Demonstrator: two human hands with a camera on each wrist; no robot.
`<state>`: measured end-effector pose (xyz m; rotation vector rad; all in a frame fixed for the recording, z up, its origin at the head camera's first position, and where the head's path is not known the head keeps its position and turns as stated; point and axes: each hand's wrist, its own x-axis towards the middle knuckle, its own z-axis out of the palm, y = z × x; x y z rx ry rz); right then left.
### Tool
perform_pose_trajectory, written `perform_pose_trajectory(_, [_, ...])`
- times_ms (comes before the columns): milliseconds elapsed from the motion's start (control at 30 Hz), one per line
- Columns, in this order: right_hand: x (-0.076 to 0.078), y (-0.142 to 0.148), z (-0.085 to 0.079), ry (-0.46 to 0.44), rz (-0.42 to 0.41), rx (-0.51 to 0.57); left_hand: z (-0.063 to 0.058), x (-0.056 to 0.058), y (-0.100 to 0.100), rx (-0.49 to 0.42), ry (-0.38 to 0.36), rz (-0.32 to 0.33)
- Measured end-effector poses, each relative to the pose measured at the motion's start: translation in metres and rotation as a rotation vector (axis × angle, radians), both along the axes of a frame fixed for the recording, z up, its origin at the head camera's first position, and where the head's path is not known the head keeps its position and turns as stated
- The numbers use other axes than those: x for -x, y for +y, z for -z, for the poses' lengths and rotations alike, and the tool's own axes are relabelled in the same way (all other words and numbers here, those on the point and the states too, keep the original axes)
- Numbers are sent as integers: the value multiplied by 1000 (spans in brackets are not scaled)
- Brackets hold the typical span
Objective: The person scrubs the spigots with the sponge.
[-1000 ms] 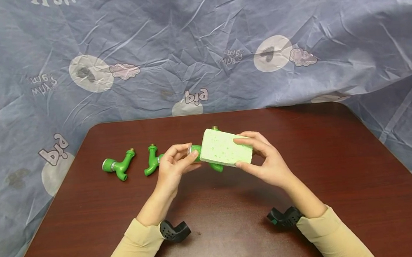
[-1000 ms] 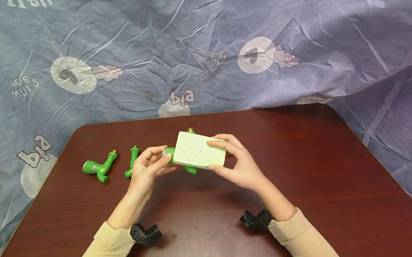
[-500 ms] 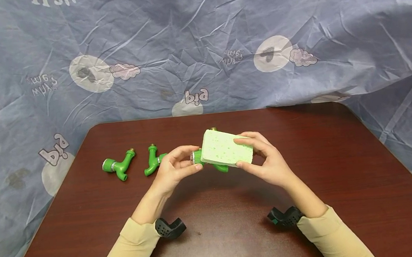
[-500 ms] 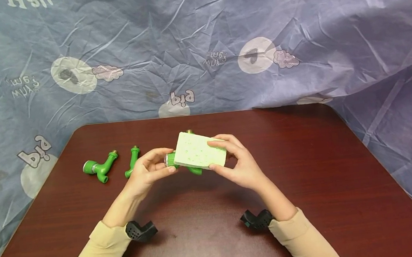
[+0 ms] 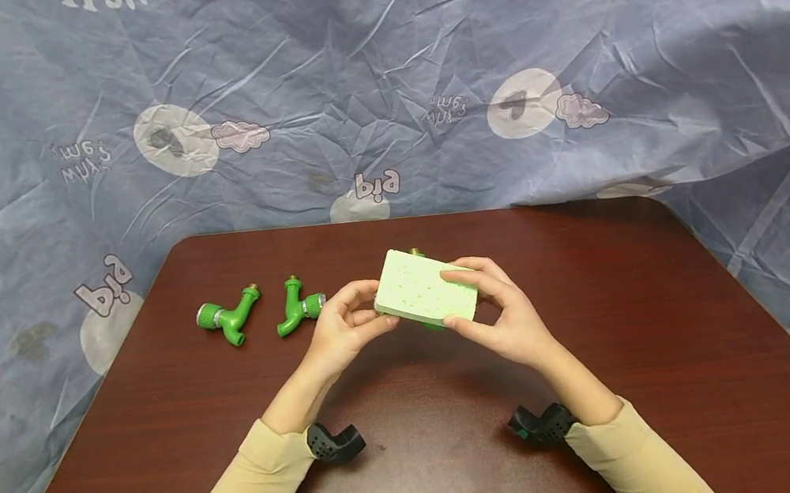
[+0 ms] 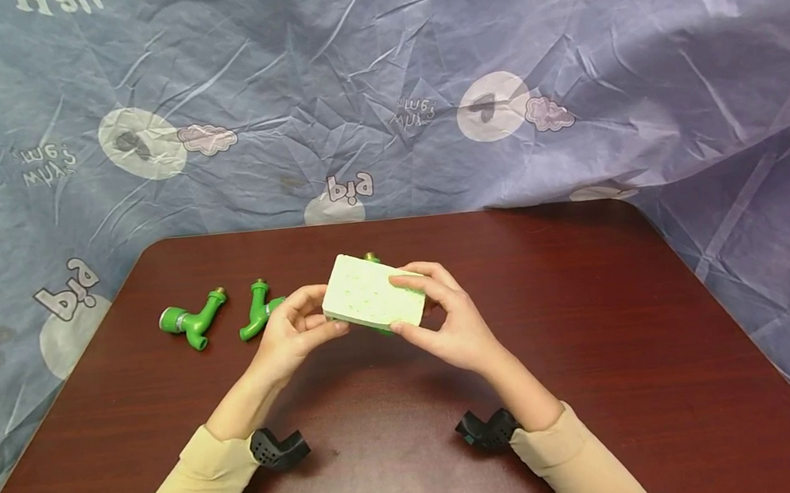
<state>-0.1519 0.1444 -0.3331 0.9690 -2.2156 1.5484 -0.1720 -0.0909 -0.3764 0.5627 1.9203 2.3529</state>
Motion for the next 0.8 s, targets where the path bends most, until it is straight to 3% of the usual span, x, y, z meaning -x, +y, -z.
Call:
perform_pose_trajectory(200, [3, 8, -4, 13, 11, -8, -2, -1, 0, -62, -13, -9])
perform_pose_trajectory(500, [10, 25, -10, -15, 178, 39, -6, 3, -5, -135, -60, -77])
perform_pose_trajectory(800, [13, 29, -10, -49, 176, 56, -4, 3, -7, -192, -19, -80])
